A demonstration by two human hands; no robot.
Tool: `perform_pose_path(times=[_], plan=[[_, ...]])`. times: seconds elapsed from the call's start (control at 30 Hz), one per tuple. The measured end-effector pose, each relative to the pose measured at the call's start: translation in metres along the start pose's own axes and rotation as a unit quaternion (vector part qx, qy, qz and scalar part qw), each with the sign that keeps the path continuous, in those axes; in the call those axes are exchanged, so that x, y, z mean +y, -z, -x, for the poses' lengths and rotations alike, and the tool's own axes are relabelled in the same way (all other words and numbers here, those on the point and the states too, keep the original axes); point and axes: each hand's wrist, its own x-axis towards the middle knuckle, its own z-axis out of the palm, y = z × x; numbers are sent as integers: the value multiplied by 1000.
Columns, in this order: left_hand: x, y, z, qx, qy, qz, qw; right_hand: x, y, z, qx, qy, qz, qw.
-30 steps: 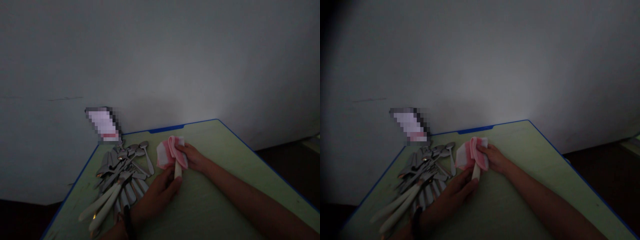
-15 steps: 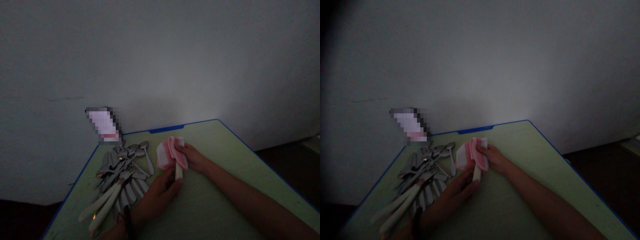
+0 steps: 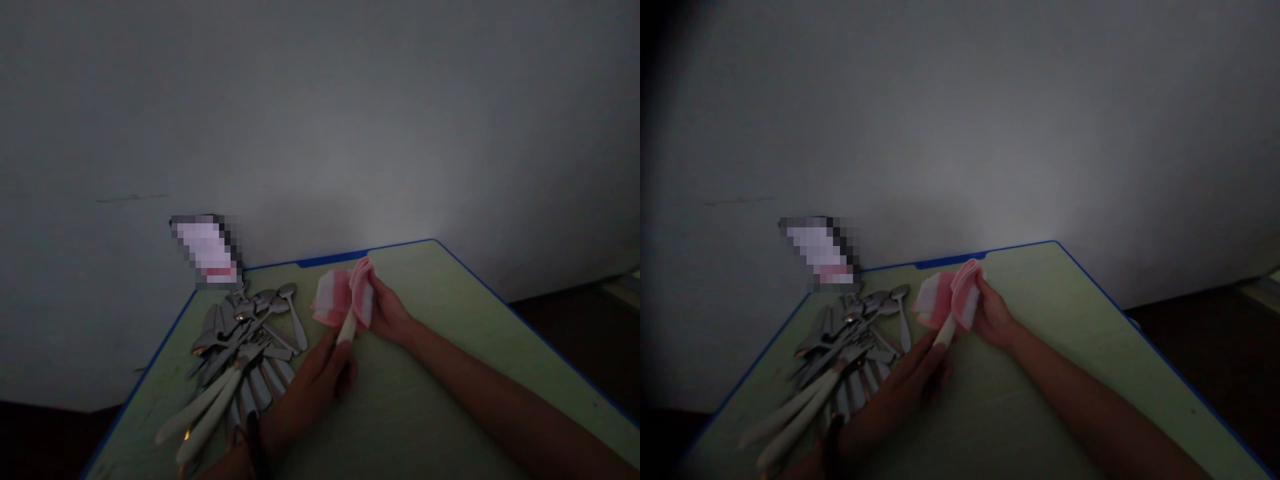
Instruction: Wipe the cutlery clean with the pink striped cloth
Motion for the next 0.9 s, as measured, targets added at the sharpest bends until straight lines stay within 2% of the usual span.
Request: perform_pose_path(times=[0.13, 0.33, 0.47, 0.67, 0.8, 0.9], plan=[[0, 0, -3, 66, 3, 10, 998, -4, -3, 1, 21, -16, -110, 994], [-4, 0, -5, 90, -25, 33, 995, -10, -5, 3, 3, -80, -155, 985], [-7, 1, -5, 70, -12, 28, 997, -7, -1, -1, 13, -70, -158, 985], [4, 2, -1, 9, 2, -26, 1000, -6, -3, -1, -19, -29, -91, 995], [7, 1, -1, -3, 11, -34, 999, -6, -3, 3, -11, -63, -74, 995], [5, 1, -2, -19, -17, -51, 998, -2, -1, 4, 9, -71, -59, 996]])
